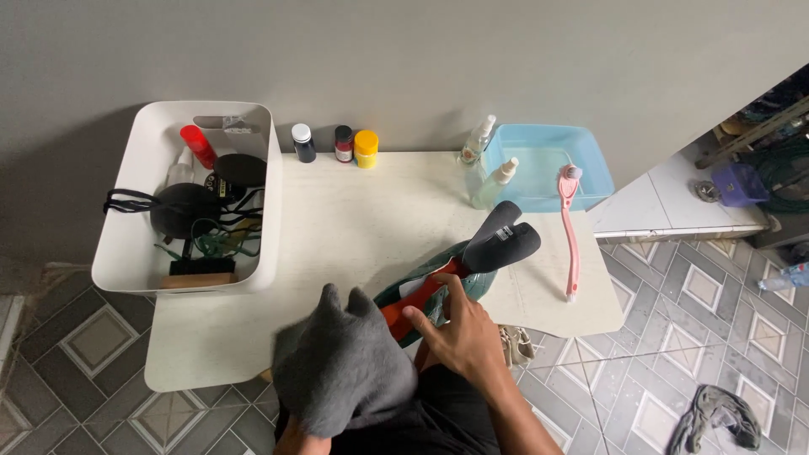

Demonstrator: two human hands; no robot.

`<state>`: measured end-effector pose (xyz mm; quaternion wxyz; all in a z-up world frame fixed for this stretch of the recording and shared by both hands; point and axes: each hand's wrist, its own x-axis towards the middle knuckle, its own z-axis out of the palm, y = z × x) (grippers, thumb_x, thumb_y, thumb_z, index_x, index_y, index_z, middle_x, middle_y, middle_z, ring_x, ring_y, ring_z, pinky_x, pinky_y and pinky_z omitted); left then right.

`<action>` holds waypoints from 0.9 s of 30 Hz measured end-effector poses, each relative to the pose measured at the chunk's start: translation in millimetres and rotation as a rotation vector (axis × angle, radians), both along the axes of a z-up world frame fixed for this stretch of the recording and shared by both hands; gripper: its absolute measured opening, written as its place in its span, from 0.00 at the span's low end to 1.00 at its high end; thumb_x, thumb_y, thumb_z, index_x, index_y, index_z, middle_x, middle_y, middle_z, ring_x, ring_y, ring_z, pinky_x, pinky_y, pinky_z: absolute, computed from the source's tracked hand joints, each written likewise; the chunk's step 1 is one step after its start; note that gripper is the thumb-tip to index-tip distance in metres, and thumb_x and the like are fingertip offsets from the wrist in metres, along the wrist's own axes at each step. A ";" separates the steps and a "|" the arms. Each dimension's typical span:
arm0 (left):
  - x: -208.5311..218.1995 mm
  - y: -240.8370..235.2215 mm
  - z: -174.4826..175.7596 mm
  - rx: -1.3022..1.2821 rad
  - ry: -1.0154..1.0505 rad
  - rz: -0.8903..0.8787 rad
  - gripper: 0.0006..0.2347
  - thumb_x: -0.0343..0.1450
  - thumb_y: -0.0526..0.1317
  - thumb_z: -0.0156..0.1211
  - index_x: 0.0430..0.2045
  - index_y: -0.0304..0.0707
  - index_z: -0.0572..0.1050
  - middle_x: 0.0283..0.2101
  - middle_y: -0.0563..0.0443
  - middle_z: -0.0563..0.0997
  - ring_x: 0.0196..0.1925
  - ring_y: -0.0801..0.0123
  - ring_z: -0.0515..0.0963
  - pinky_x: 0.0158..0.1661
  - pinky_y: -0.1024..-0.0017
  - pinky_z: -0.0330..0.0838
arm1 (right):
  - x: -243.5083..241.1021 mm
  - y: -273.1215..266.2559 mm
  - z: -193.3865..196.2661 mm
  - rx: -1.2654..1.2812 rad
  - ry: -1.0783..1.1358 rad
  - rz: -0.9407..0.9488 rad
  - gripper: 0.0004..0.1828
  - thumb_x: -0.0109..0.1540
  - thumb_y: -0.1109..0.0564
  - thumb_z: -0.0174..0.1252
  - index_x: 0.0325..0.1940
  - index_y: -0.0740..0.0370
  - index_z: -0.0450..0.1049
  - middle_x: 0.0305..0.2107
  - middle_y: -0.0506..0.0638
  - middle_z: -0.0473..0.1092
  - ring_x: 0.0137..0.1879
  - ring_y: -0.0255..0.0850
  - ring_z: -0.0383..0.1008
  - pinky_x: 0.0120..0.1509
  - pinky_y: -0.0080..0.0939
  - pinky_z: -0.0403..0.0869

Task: The person wipes the exterior of a green shoe with a dark cloth, then removes the insole and wipes the inside of the shoe with the same cloth. The person handles the shoe and insole on a white table.

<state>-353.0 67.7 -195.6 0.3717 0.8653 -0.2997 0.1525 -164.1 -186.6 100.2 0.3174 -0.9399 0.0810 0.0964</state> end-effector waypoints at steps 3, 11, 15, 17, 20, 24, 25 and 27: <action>111.7 -18.7 98.8 0.099 -0.116 0.073 0.13 0.72 0.32 0.53 0.51 0.35 0.75 0.35 0.35 0.75 0.36 0.47 0.76 0.39 0.56 0.74 | 5.5 3.0 -21.9 -0.033 0.114 -0.047 0.37 0.55 0.25 0.52 0.58 0.45 0.55 0.36 0.54 0.76 0.44 0.60 0.77 0.45 0.58 0.72; 186.6 -107.9 265.5 0.124 0.682 0.110 0.14 0.77 0.46 0.43 0.42 0.37 0.74 0.41 0.40 0.84 0.41 0.50 0.83 0.43 0.58 0.78 | -9.1 -2.2 -43.3 0.314 -0.167 -0.042 0.27 0.60 0.44 0.51 0.60 0.54 0.57 0.22 0.51 0.69 0.25 0.49 0.70 0.35 0.48 0.69; 210.9 -122.5 264.6 0.515 0.693 -0.160 0.12 0.70 0.29 0.49 0.45 0.38 0.75 0.45 0.41 0.82 0.40 0.50 0.83 0.39 0.57 0.78 | -17.0 -14.5 -51.4 0.421 -0.189 0.053 0.25 0.61 0.51 0.47 0.61 0.56 0.55 0.43 0.58 0.73 0.41 0.58 0.78 0.44 0.51 0.71; 227.4 -128.7 270.2 0.616 0.721 -0.251 0.10 0.69 0.25 0.49 0.39 0.34 0.76 0.41 0.39 0.83 0.36 0.51 0.83 0.36 0.58 0.77 | -17.8 -24.0 -57.8 0.453 -0.258 0.167 0.28 0.61 0.52 0.45 0.64 0.61 0.52 0.51 0.61 0.70 0.47 0.58 0.78 0.48 0.52 0.73; 245.9 -140.1 256.3 0.728 0.930 -0.287 0.07 0.73 0.28 0.46 0.38 0.34 0.73 0.41 0.44 0.81 0.37 0.57 0.80 0.37 0.62 0.74 | -18.7 -30.9 -60.4 0.446 -0.204 0.223 0.25 0.62 0.57 0.44 0.61 0.65 0.48 0.49 0.61 0.68 0.49 0.54 0.71 0.53 0.50 0.69; 254.2 -156.7 230.2 0.761 0.853 -0.184 0.04 0.71 0.27 0.54 0.35 0.34 0.76 0.39 0.45 0.82 0.38 0.60 0.82 0.36 0.63 0.78 | -16.2 -33.2 -56.9 0.490 -0.132 0.183 0.30 0.62 0.59 0.48 0.66 0.61 0.47 0.33 0.55 0.68 0.36 0.47 0.69 0.42 0.49 0.68; 254.4 -159.3 230.9 0.735 0.844 -0.157 0.05 0.72 0.28 0.56 0.38 0.34 0.76 0.43 0.46 0.82 0.42 0.60 0.83 0.41 0.63 0.79 | -16.2 -32.8 -53.9 0.524 -0.150 0.200 0.33 0.61 0.61 0.47 0.69 0.62 0.46 0.32 0.53 0.68 0.36 0.45 0.68 0.41 0.47 0.69; 256.9 -162.9 212.9 0.711 0.750 -0.166 0.06 0.73 0.30 0.54 0.42 0.33 0.75 0.43 0.45 0.81 0.42 0.58 0.83 0.40 0.61 0.80 | -13.3 -35.5 -48.9 0.547 -0.125 0.203 0.37 0.60 0.61 0.48 0.71 0.61 0.42 0.34 0.54 0.69 0.35 0.44 0.70 0.41 0.46 0.70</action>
